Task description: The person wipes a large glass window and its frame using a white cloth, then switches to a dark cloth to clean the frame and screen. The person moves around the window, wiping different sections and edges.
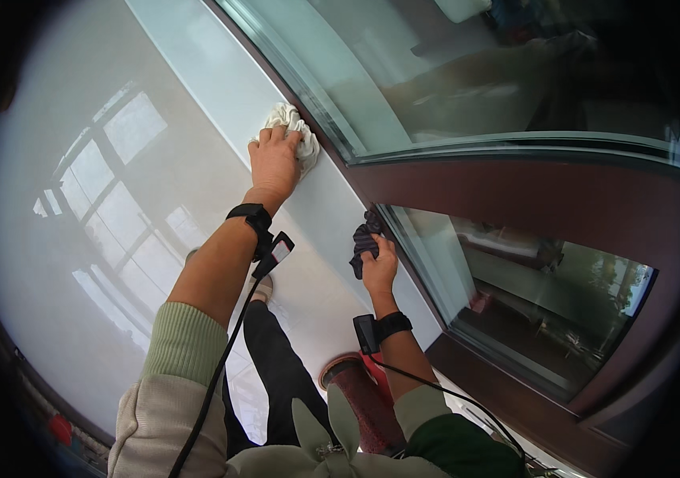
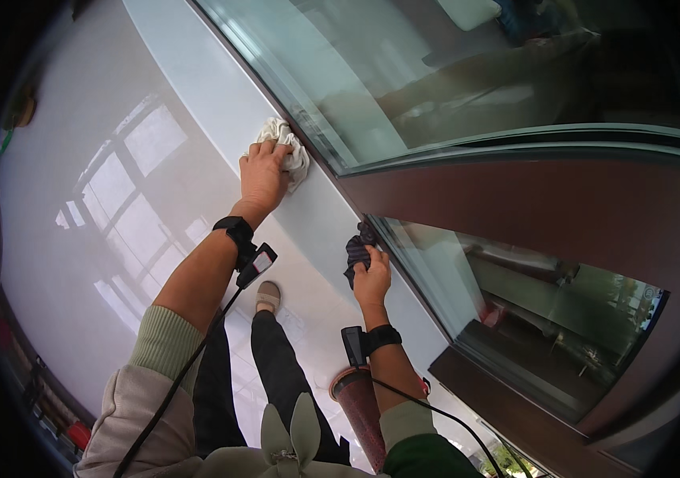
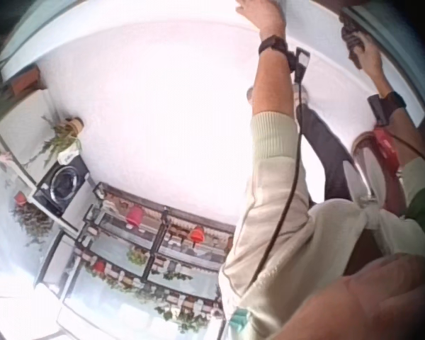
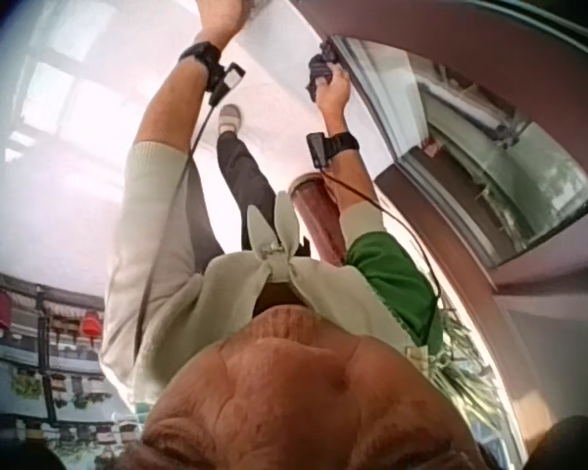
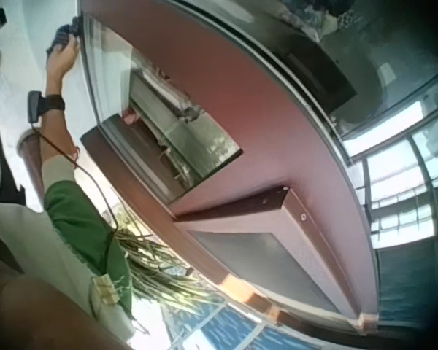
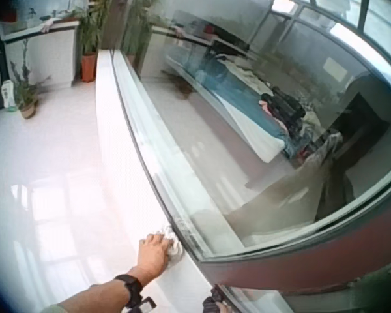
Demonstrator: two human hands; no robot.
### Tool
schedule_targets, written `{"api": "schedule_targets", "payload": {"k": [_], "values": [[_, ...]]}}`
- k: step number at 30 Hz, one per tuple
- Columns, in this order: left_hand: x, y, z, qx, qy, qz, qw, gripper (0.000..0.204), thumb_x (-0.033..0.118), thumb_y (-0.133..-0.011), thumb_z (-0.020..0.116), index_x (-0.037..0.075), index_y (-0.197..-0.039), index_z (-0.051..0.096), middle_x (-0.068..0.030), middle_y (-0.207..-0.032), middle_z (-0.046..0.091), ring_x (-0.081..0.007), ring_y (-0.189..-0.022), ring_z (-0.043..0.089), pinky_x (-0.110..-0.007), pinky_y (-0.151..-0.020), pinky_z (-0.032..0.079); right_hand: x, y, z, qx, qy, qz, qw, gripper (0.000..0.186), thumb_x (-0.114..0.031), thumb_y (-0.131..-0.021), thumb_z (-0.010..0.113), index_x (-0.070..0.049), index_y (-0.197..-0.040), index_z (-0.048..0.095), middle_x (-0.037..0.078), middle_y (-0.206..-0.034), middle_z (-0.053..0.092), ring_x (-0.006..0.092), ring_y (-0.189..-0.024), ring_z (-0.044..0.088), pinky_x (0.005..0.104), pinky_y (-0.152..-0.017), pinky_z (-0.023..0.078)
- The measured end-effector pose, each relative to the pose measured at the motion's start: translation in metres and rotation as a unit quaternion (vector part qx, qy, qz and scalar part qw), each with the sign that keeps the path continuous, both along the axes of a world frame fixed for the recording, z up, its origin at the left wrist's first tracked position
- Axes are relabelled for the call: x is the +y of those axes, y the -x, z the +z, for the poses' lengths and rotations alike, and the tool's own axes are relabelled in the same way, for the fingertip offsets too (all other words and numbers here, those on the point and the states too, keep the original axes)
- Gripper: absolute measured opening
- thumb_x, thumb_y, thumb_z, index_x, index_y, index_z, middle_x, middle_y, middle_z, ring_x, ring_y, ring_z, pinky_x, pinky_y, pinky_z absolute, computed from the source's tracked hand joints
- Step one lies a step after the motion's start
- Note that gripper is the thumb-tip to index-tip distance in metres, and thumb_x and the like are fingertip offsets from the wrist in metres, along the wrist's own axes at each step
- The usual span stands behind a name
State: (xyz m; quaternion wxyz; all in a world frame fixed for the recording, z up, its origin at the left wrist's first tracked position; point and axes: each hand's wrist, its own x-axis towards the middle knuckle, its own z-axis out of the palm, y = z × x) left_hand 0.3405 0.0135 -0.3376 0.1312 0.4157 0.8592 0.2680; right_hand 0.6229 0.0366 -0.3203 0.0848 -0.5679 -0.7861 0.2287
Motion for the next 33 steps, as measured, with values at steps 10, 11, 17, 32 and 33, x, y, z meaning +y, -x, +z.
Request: {"api": "schedule_targets", "payload": {"k": [10, 11, 17, 32, 33], "values": [[-0.049, -0.182, 0.015, -0.399, -0.124, -0.076, 0.905, 0.055, 0.002, -0.076, 0.069, 0.008, -0.13, 0.054, -0.0175, -0.127, 0.052, -0.0369, -0.118, 0.052, -0.042, -0.1, 0.045, -0.011, -0.002, 0.096, 0.088, -0.038, 0.036, 0.995, 0.04, 0.007, -0.072, 0.057, 0.003, -0.112, 0.06, 0.018, -0.106, 0.06, 0.0334, -0.098, 0.06, 0.0395, -0.09, 0.048], [-0.046, -0.184, 0.016, -0.453, -0.142, -0.043, 0.879, 0.054, 0.002, -0.079, 0.068, 0.007, -0.131, 0.052, -0.0165, -0.126, 0.053, -0.0345, -0.118, 0.052, -0.041, -0.101, 0.045, -0.01, 0.007, 0.098, 0.096, -0.041, 0.038, 0.994, 0.041, 0.007, -0.072, 0.057, 0.003, -0.113, 0.06, 0.018, -0.106, 0.06, 0.0335, -0.099, 0.06, 0.0396, -0.09, 0.048], [-0.066, -0.139, 0.049, -0.857, -0.109, 0.133, 0.486, 0.034, 0.018, -0.096, 0.061, 0.008, -0.128, 0.055, -0.0043, -0.115, 0.062, -0.0144, -0.106, 0.06, -0.033, -0.091, 0.051, -0.025, 0.043, 0.09, 0.123, 0.073, 0.137, 0.98, 0.042, -0.001, -0.081, 0.064, 0.001, -0.123, 0.057, 0.019, -0.119, 0.06, 0.0339, -0.11, 0.058, 0.0402, -0.093, 0.047], [0.064, -0.151, 0.022, -0.491, -0.122, 0.296, 0.81, 0.039, 0.009, -0.084, 0.057, -0.006, -0.12, 0.056, -0.0313, -0.117, 0.06, -0.0443, -0.11, 0.058, -0.043, -0.094, 0.046, -0.005, -0.048, -0.036, 0.145, 0.236, -0.055, 0.959, 0.01, -0.006, -0.086, 0.064, 0.0, -0.088, 0.057, 0.015, -0.079, 0.066, 0.0205, -0.073, 0.065, 0.033, -0.067, 0.048], [0.063, -0.141, 0.005, -0.54, -0.081, 0.317, 0.775, 0.034, 0.009, -0.081, 0.058, -0.005, -0.112, 0.062, -0.0314, -0.107, 0.064, -0.0457, -0.102, 0.061, -0.045, -0.089, 0.049, -0.004, -0.049, -0.032, 0.14, 0.226, -0.072, 0.961, 0.009, -0.006, -0.086, 0.065, -0.001, -0.087, 0.057, 0.013, -0.077, 0.066, 0.0226, -0.072, 0.065, 0.0343, -0.066, 0.048]]}}
